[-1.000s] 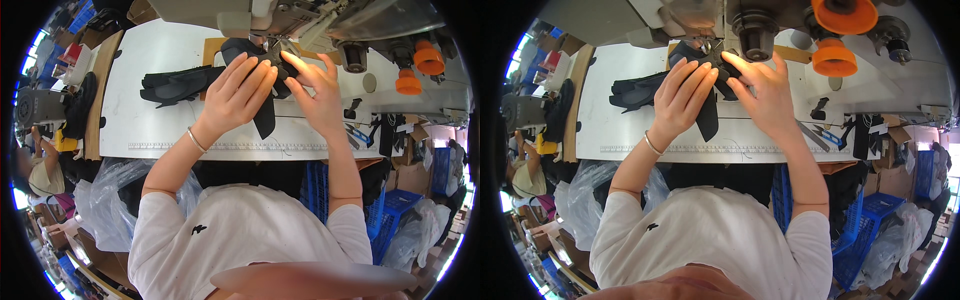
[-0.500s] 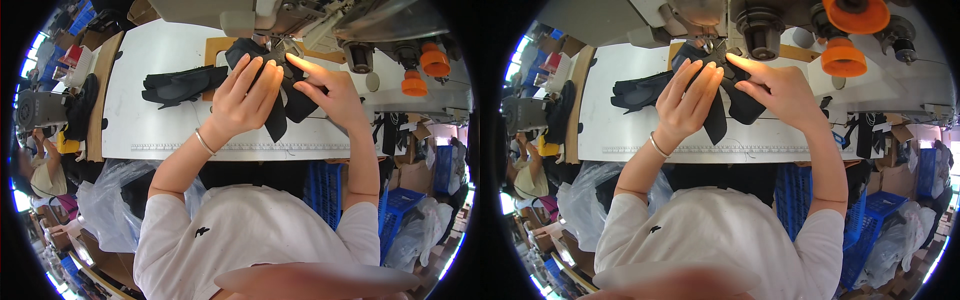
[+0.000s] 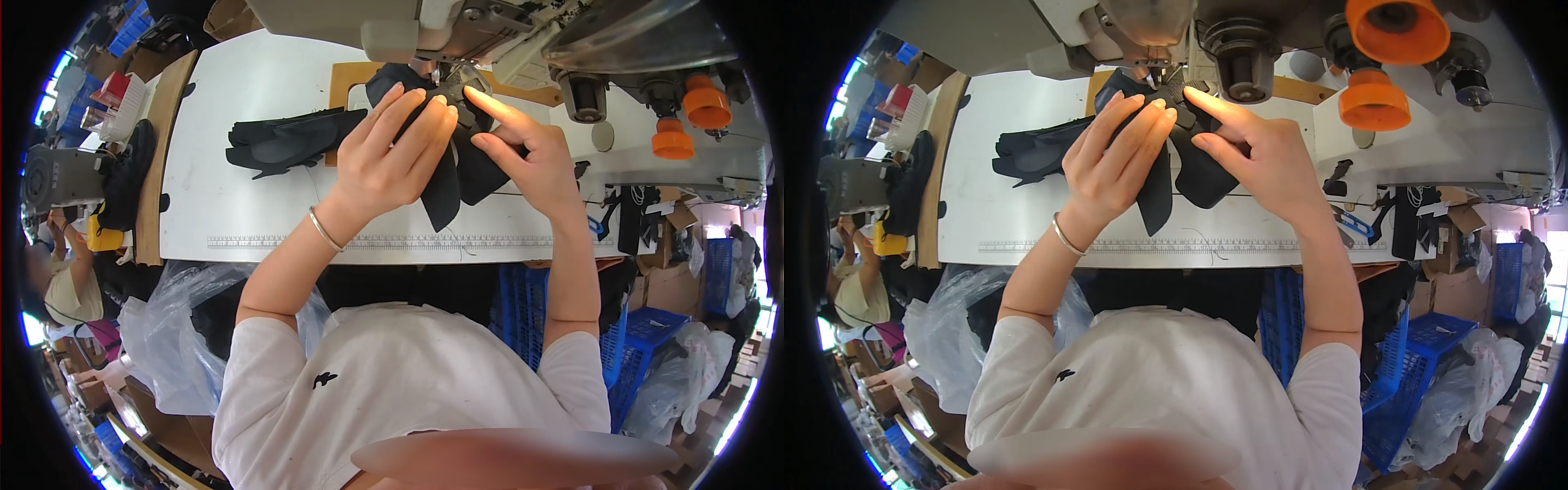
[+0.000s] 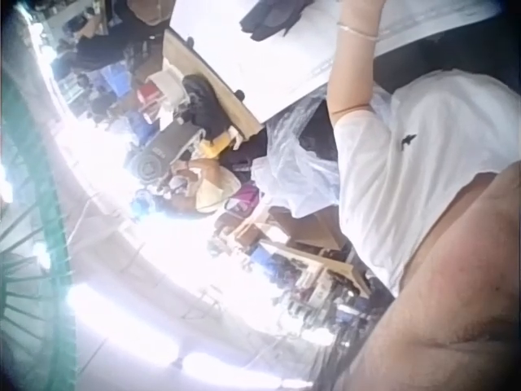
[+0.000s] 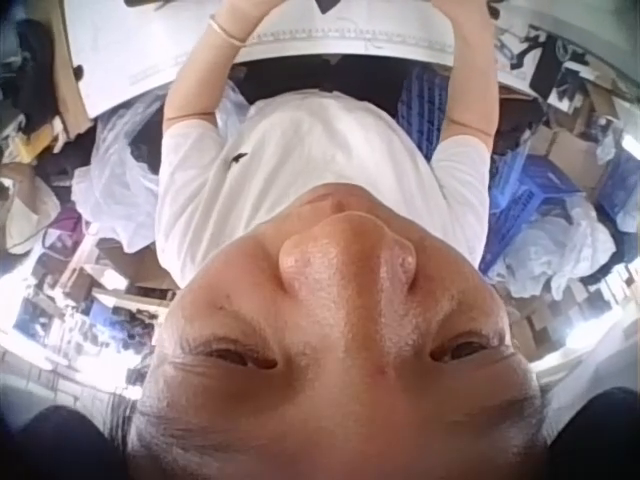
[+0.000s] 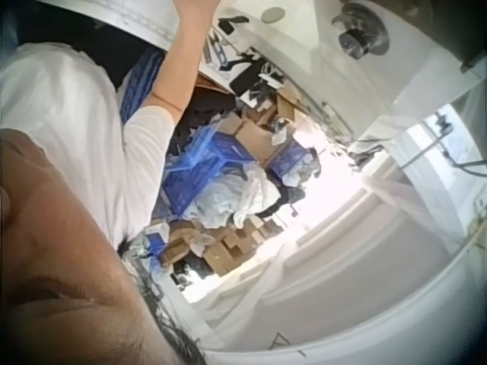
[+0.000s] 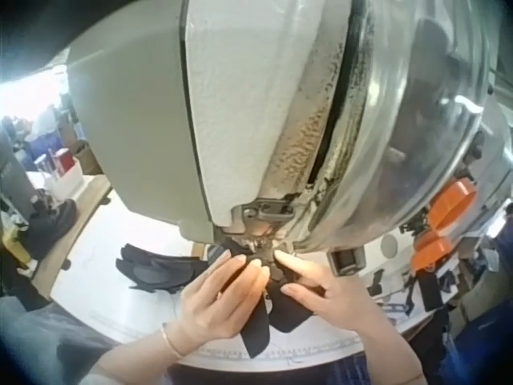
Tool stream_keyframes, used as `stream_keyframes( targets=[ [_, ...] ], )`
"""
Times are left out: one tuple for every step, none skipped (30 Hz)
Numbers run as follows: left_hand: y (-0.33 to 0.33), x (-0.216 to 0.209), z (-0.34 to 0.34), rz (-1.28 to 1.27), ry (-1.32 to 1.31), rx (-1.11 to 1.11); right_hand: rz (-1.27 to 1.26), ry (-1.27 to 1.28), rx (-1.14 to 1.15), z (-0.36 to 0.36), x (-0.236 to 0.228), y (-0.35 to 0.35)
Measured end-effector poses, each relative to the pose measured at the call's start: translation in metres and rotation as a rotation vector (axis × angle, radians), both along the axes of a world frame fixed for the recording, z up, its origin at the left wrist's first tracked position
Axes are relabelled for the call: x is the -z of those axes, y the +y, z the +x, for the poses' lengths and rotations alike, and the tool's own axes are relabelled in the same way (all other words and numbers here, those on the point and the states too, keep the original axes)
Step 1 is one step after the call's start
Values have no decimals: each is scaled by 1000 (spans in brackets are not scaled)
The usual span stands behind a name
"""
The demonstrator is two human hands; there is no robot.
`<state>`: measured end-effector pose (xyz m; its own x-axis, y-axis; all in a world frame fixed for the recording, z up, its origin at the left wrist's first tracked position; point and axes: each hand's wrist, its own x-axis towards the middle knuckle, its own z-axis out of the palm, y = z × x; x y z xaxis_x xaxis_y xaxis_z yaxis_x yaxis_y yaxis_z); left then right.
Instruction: Stitching together black shoe upper components using an industrial sewing machine.
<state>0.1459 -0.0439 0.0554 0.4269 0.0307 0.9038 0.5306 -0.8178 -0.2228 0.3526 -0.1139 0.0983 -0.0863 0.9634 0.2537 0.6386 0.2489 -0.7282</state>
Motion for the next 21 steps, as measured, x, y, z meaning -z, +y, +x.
stream_keyframes(
  targets=[
    [0, -1, 0, -1, -7, -1, -1, -7, -1, 0, 1, -1],
    [-1, -1, -1, -4, 7, 0, 9, 7, 0, 0, 2, -1],
    [-1, -2, -2, -8, 22, 1, 19, 23, 1, -1, 3, -1],
    [0, -2, -3, -9, 18, 1, 18, 19, 2, -2, 3, -2],
    [1, -3, -4, -17, 27, 13, 25, 0, 15, -3, 3, -2],
    [3, -3, -5, -26, 35, 22, 33, -20, 25, -5, 3, -1],
    [7, -4, -7, -27, 29, 19, 31, -26, 22, -9, 4, -2],
    [11, -5, -10, -19, 46, 46, 46, -14, 75, -15, 7, -6],
    [14, -6, -13, -8, 62, 70, 62, -2, 124, -21, 10, -8],
    [14, -7, -14, -31, 64, 87, 62, -8, 117, -25, 14, -9],
    [16, -9, -15, -32, 58, 80, 103, 28, 146, -30, 17, -10],
    [18, -9, -17, -62, 61, 113, 143, 63, 179, -33, 20, -11],
    [20, -9, -18, -92, 65, 147, 142, 59, 176, -37, 23, -11],
    [24, -9, -19, -66, 63, 168, 168, 69, 201, -40, 25, -11],
    [26, -9, -21, -66, 61, 166, 196, 80, 227, -42, 26, -11],
    [28, -9, -25, -60, 80, 191, 196, 78, 225, -44, 26, -10],
    [28, -10, -26, -55, 100, 215, 197, 97, 232, -46, 26, -10],
    [28, -13, -27, -55, 98, 216, 199, 116, 242, -47, 27, -11],
    [27, -15, -27, -79, 99, 225, 198, 115, 243, -48, 28, -11],
    [25, -16, -27, -102, 99, 235, 191, 114, 256, -48, 29, -11],
    [25, -16, -26, -100, 99, 234, 185, 114, 268, -49, 29, -11]
  ],
)
